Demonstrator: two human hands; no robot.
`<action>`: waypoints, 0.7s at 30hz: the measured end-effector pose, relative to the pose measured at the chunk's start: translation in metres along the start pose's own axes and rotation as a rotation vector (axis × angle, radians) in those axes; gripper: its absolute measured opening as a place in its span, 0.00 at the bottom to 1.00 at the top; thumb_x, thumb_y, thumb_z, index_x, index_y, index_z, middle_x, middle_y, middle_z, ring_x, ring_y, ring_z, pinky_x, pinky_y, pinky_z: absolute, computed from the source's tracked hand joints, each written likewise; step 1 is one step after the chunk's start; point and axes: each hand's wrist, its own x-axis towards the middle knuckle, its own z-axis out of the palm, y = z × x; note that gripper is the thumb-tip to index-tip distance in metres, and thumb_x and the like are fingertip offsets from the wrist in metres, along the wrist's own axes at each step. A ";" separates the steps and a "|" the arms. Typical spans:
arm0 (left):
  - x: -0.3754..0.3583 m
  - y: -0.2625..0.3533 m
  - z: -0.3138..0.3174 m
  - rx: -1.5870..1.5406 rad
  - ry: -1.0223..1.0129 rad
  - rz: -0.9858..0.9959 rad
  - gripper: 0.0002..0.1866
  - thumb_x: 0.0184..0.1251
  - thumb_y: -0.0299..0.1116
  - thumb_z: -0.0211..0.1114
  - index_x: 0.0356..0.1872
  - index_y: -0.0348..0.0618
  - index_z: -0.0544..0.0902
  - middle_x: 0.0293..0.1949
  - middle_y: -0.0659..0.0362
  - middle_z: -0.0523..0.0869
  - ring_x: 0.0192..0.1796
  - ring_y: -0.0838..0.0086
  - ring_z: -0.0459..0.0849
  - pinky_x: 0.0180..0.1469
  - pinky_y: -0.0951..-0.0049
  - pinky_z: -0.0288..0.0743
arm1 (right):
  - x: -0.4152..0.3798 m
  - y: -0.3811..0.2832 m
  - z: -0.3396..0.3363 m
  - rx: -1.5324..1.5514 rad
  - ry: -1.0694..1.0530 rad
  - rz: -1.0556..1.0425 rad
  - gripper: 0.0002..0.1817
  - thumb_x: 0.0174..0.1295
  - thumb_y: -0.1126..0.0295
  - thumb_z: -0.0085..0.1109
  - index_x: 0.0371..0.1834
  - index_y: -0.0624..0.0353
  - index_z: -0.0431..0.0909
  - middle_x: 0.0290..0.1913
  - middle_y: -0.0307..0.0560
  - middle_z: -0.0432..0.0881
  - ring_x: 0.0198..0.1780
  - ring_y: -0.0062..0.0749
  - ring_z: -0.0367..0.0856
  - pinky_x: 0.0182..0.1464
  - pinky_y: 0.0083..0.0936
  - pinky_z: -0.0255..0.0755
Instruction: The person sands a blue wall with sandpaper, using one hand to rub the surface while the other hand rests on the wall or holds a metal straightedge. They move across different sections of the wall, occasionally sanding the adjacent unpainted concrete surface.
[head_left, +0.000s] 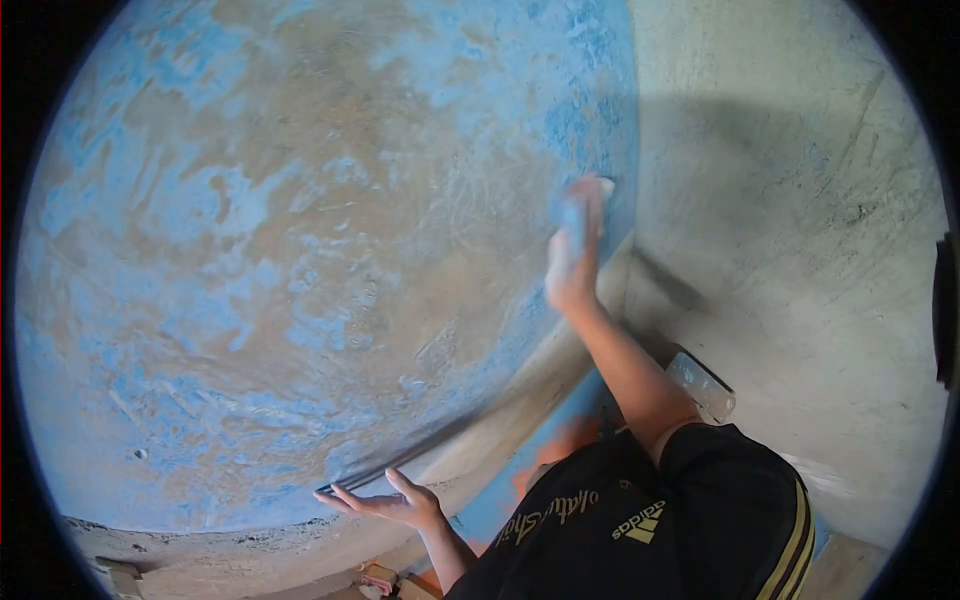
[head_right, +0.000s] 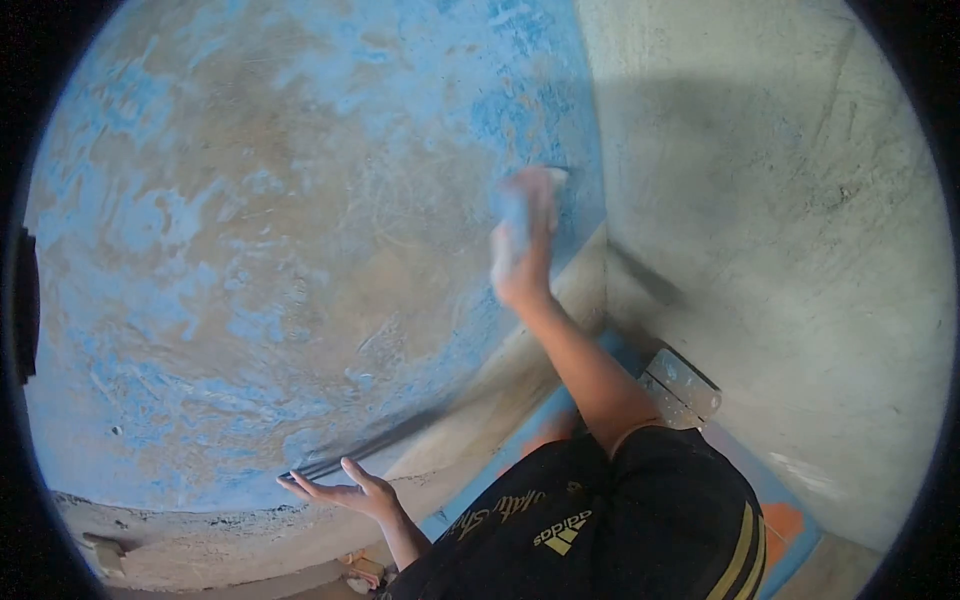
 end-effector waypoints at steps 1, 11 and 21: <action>-0.002 0.000 -0.002 0.010 -0.011 -0.017 0.42 0.78 0.53 0.60 0.83 0.44 0.53 0.84 0.39 0.42 0.85 0.42 0.43 0.80 0.34 0.42 | 0.012 -0.001 -0.001 0.034 0.116 0.184 0.35 0.77 0.58 0.45 0.84 0.58 0.56 0.84 0.65 0.51 0.85 0.65 0.42 0.83 0.59 0.37; -0.002 0.013 0.006 0.053 -0.021 -0.115 0.44 0.77 0.54 0.62 0.83 0.46 0.53 0.84 0.41 0.40 0.85 0.43 0.42 0.80 0.33 0.43 | 0.002 0.029 0.021 0.056 0.209 0.072 0.31 0.79 0.49 0.44 0.80 0.48 0.65 0.82 0.59 0.59 0.83 0.65 0.52 0.81 0.62 0.42; -0.007 0.013 -0.002 0.087 -0.099 -0.154 0.44 0.76 0.55 0.62 0.84 0.47 0.53 0.85 0.41 0.41 0.85 0.42 0.42 0.80 0.33 0.43 | 0.000 0.017 -0.005 0.131 -0.124 -0.215 0.27 0.77 0.55 0.49 0.76 0.48 0.71 0.78 0.55 0.69 0.81 0.51 0.61 0.80 0.50 0.52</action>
